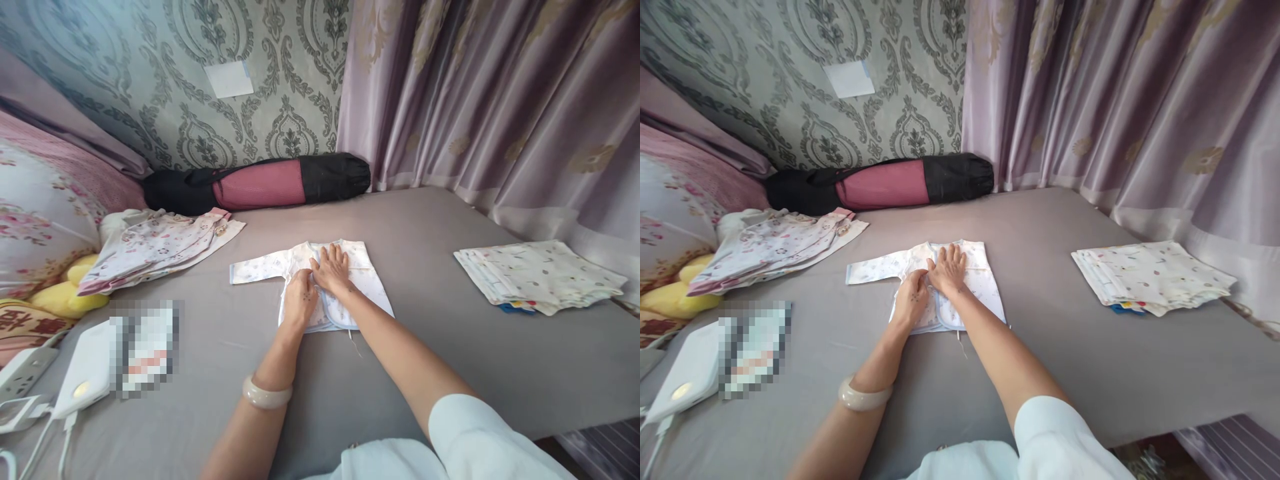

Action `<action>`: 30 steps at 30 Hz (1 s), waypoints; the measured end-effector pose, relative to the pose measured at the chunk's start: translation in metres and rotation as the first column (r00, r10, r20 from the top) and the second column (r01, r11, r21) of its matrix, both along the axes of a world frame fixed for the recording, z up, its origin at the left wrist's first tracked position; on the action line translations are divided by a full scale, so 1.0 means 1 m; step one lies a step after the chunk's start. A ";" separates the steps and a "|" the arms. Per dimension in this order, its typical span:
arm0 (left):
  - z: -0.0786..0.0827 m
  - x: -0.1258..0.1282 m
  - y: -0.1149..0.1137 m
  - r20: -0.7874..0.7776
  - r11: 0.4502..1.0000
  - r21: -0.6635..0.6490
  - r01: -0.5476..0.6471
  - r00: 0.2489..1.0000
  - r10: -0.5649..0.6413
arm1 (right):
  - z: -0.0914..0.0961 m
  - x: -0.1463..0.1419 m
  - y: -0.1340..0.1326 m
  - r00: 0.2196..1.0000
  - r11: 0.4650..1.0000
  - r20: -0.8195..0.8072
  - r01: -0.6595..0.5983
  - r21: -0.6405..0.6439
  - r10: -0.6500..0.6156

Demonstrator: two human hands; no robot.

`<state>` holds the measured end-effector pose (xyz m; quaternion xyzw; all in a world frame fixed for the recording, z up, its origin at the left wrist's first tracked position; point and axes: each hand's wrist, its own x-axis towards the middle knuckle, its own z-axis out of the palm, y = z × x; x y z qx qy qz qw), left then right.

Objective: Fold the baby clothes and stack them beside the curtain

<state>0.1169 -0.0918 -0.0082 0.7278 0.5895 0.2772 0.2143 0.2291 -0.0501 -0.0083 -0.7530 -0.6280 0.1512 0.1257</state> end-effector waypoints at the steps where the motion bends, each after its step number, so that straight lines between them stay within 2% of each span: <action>1: 0.000 0.000 0.000 0.002 1.000 0.001 0.000 1.000 0.000 | 0.002 0.001 0.001 1.000 1.000 -0.002 -0.007 -0.019 0.007; 4: -0.001 0.000 0.000 0.014 1.000 0.008 -0.005 1.000 0.005 | 0.008 0.008 0.000 0.999 0.997 -0.008 -0.054 -0.051 0.054; 7: -0.002 0.001 -0.001 0.024 1.000 0.030 -0.006 1.000 0.005 | 0.011 0.015 -0.005 0.988 0.989 0.050 -0.145 0.027 0.143; 9: -0.003 0.001 -0.001 0.029 0.999 0.051 -0.002 1.000 0.001 | 0.009 0.018 -0.008 0.975 0.977 0.090 -0.207 0.059 0.202; 12: -0.006 0.001 0.000 0.032 0.997 0.078 0.002 0.999 -0.005 | 0.004 0.019 -0.011 0.966 0.969 0.094 -0.245 0.021 0.242; 19: -0.012 0.001 0.002 0.022 0.990 0.140 0.032 0.999 -0.035 | -0.002 0.017 -0.009 0.967 0.971 0.098 -0.238 0.032 0.234; 24: -0.015 0.004 0.001 0.025 0.963 0.238 0.127 0.990 -0.137 | 0.002 0.026 -0.007 0.968 0.968 0.013 -0.251 0.014 0.251; 30: -0.025 0.009 0.002 -0.039 0.904 0.351 0.245 0.968 -0.248 | -0.004 0.042 -0.012 0.986 0.990 0.143 -0.106 0.096 0.091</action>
